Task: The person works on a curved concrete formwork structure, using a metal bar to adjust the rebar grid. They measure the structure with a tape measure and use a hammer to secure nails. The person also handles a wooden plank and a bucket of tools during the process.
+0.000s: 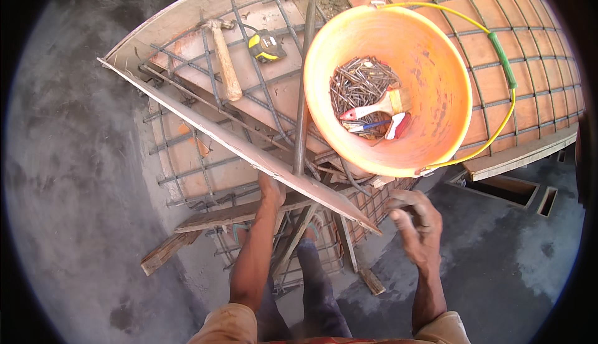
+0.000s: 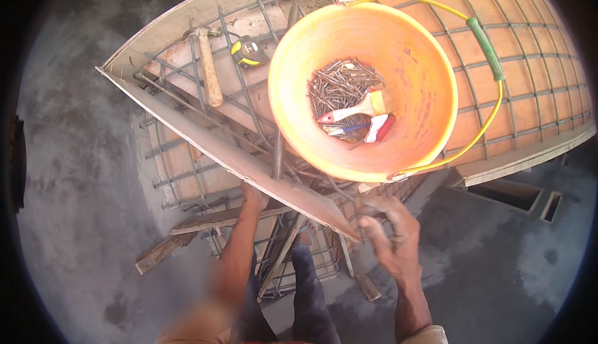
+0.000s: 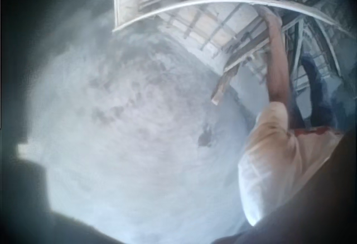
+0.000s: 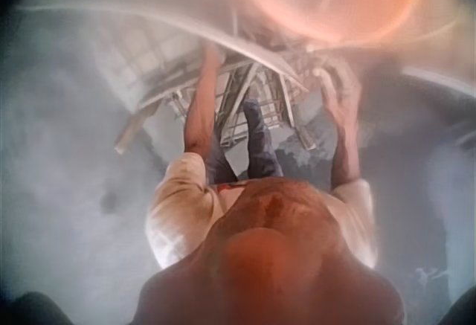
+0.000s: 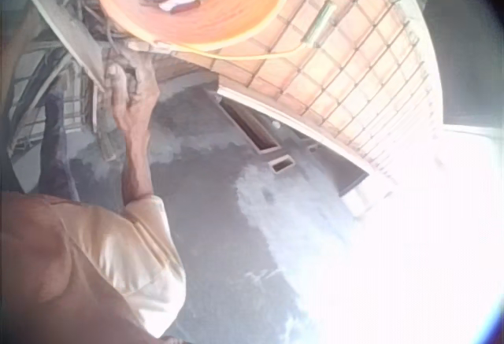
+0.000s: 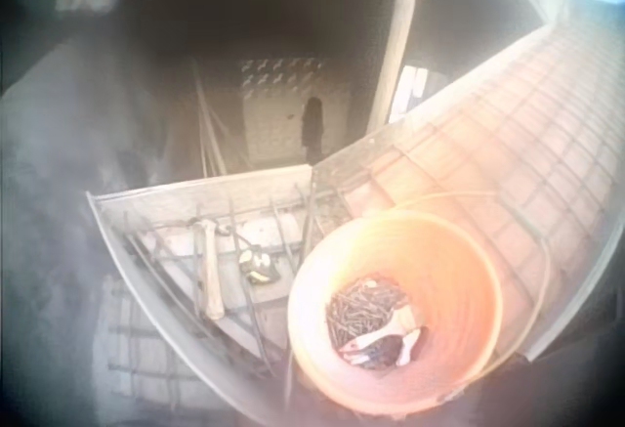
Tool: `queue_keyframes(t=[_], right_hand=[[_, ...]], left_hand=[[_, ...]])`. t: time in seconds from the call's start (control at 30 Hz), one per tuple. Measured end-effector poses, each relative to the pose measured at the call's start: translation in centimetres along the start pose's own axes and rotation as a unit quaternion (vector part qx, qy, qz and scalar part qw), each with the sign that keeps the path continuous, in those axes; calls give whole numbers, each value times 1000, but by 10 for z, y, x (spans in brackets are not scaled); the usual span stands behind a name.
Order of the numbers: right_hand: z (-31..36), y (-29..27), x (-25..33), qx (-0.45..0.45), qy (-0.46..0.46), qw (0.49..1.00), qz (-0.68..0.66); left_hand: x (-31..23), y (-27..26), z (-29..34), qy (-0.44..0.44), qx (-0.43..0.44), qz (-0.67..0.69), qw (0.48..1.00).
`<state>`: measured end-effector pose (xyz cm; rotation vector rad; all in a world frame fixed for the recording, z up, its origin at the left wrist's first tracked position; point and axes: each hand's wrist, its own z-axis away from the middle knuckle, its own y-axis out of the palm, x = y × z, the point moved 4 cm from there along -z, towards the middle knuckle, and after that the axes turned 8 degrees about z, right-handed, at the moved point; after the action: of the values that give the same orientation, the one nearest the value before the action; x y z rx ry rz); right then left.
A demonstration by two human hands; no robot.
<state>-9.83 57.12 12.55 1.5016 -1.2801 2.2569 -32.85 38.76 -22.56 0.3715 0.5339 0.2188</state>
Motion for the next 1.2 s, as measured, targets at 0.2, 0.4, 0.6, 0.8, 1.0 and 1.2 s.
queue_keyframes(t=[0.2, 0.4, 0.6, 0.8, 1.0, 1.2], right_hand=[[-111, 127, 20, 186, -40, 973, 133], [-168, 196, -18, 201, 88, 911, 349], [-166, 219, -75, 20, 141, 985, 95], [-137, 162, 28, 53, 290, 939, -177], [-110, 132, 18, 30, 138, 990, 4], [-115, 147, -44, 125, -10, 985, 119]], left_hand=[[-4, 25, 15, -30, 9, 29, 999], [0, 21, 4, -26, 57, 47, 997], [31, -5, -36, -2, 66, 27, 997], [21, 16, -1, -37, -7, 59, 998], [4, 39, 24, -73, 7, 63, 995], [1, -4, -18, -37, 58, 54, 996]])
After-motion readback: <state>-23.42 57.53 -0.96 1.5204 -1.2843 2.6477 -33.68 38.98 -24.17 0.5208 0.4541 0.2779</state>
